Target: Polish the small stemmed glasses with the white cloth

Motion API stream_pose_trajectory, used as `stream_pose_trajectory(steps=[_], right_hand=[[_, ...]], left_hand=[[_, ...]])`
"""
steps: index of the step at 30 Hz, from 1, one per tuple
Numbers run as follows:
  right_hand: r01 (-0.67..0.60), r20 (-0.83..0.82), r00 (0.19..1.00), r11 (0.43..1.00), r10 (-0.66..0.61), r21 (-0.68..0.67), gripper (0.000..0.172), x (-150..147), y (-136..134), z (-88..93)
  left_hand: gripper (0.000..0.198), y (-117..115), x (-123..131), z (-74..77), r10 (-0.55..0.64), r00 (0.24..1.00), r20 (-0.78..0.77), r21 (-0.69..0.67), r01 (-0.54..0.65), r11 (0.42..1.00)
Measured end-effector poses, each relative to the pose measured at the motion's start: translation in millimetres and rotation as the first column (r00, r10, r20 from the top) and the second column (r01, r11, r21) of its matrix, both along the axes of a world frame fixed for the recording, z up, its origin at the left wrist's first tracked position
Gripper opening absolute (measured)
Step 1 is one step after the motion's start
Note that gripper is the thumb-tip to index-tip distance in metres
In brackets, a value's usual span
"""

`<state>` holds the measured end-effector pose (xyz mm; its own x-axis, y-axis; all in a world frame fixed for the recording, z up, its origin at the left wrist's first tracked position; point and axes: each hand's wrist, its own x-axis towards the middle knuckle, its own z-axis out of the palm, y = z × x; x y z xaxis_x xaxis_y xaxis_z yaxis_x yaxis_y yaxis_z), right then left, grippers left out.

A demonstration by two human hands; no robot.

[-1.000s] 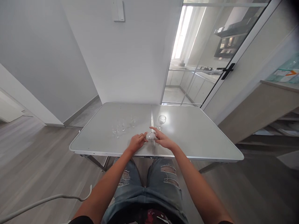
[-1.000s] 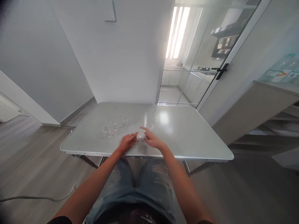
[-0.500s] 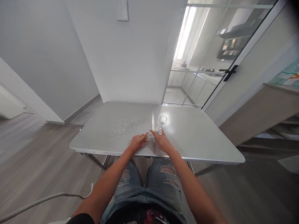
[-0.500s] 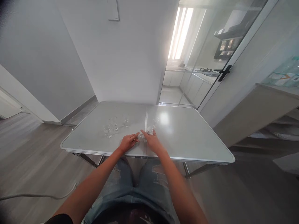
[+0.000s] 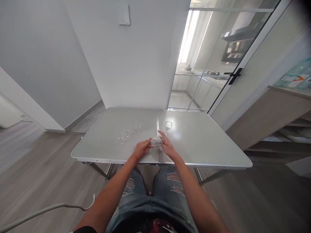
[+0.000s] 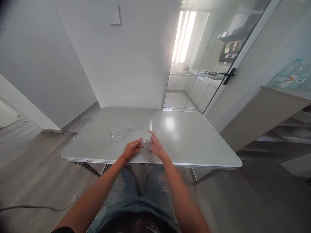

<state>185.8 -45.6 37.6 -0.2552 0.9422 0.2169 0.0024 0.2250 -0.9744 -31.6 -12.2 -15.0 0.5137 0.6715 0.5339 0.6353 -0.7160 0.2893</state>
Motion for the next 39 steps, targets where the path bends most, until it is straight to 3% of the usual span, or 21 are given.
stream_pose_trajectory(steps=[3,6,9,11,14,16,19,22,24,26,28,31,33,36,39], right_hand=[[-0.083,0.252,0.966,0.992,0.057,0.094,0.082,10.8,3.8,-5.2],[-0.181,0.561,0.824,0.974,0.074,0.137,0.078,26.7,8.6,-2.8],[-0.155,0.736,0.671,0.953,-0.091,0.259,0.079,30.3,7.5,4.9],[-0.089,0.737,0.63,0.921,-0.243,0.38,0.081,21.9,3.1,8.9],[0.012,0.664,0.661,0.89,-0.349,0.456,0.081,2.8,-2.7,8.5],[0.083,0.592,0.731,0.905,-0.34,0.417,0.077,-4.9,-2.3,5.2],[0.112,0.432,0.879,0.967,-0.203,0.228,0.062,-1.3,3.3,2.5],[-0.03,0.205,0.978,1.0,0.028,0.005,0.053,10.7,6.3,7.3],[-0.103,0.009,0.995,0.991,0.104,-0.091,0.058,13.6,3.7,12.2],[-0.08,-0.198,0.979,0.987,0.051,-0.141,0.067,8.7,-1.4,14.3],[0.053,-0.377,0.919,0.984,-0.115,-0.171,0.071,-2.0,-6.5,11.7],[0.293,-0.585,0.732,0.937,-0.348,-0.191,0.064,-17.9,-10.5,0.4],[0.358,-0.662,0.644,0.916,-0.382,-0.181,0.052,-22.9,-9.9,-9.1],[0.34,-0.674,0.643,0.924,-0.362,-0.172,0.03,-21.6,-5.5,-23.6],[0.31,-0.647,0.665,0.926,-0.372,-0.214,0.026,-17.0,1.9,-35.2]], left_hand=[[0.044,-2.7,0.0,2.5,-0.026,0.998,-0.059,-0.016,0.025,1.0],[0.045,-4.9,0.8,5.7,-0.078,0.989,-0.125,-0.048,0.072,0.996],[0.046,-4.0,0.7,5.4,-0.058,0.996,-0.066,-0.058,0.054,0.997],[0.047,-1.8,-0.3,3.3,-0.027,1.0,0.016,-0.048,0.028,0.998],[0.05,1.0,-2.2,0.1,0.009,0.994,0.106,-0.04,-0.005,0.999],[0.048,1.2,-3.1,-0.7,0.016,0.996,0.093,-0.047,-0.012,0.999],[0.045,-0.9,-3.1,0.5,-0.017,1.0,0.005,-0.054,0.018,0.998],[0.046,-3.3,-2.5,3.2,-0.064,0.998,-0.021,-0.057,0.063,0.996],[0.048,-3.7,-2.5,4.3,-0.068,0.998,0.015,-0.054,0.068,0.996],[0.049,-3.2,-2.9,4.2,-0.042,0.997,0.063,-0.046,0.045,0.998],[0.05,-2.4,-3.5,3.2,-0.005,0.995,0.101,-0.039,0.009,0.999],[0.049,-2.1,-3.4,2.0,0.037,0.987,0.157,-0.046,-0.03,0.999],[0.048,-2.5,-2.7,2.5,0.054,0.978,0.2,-0.063,-0.042,0.997],[0.047,-2.8,-2.1,4.1,0.071,0.966,0.249,-0.082,-0.052,0.995],[0.049,-2.1,-3.5,5.0,0.108,0.945,0.309,-0.11,-0.077,0.991]])
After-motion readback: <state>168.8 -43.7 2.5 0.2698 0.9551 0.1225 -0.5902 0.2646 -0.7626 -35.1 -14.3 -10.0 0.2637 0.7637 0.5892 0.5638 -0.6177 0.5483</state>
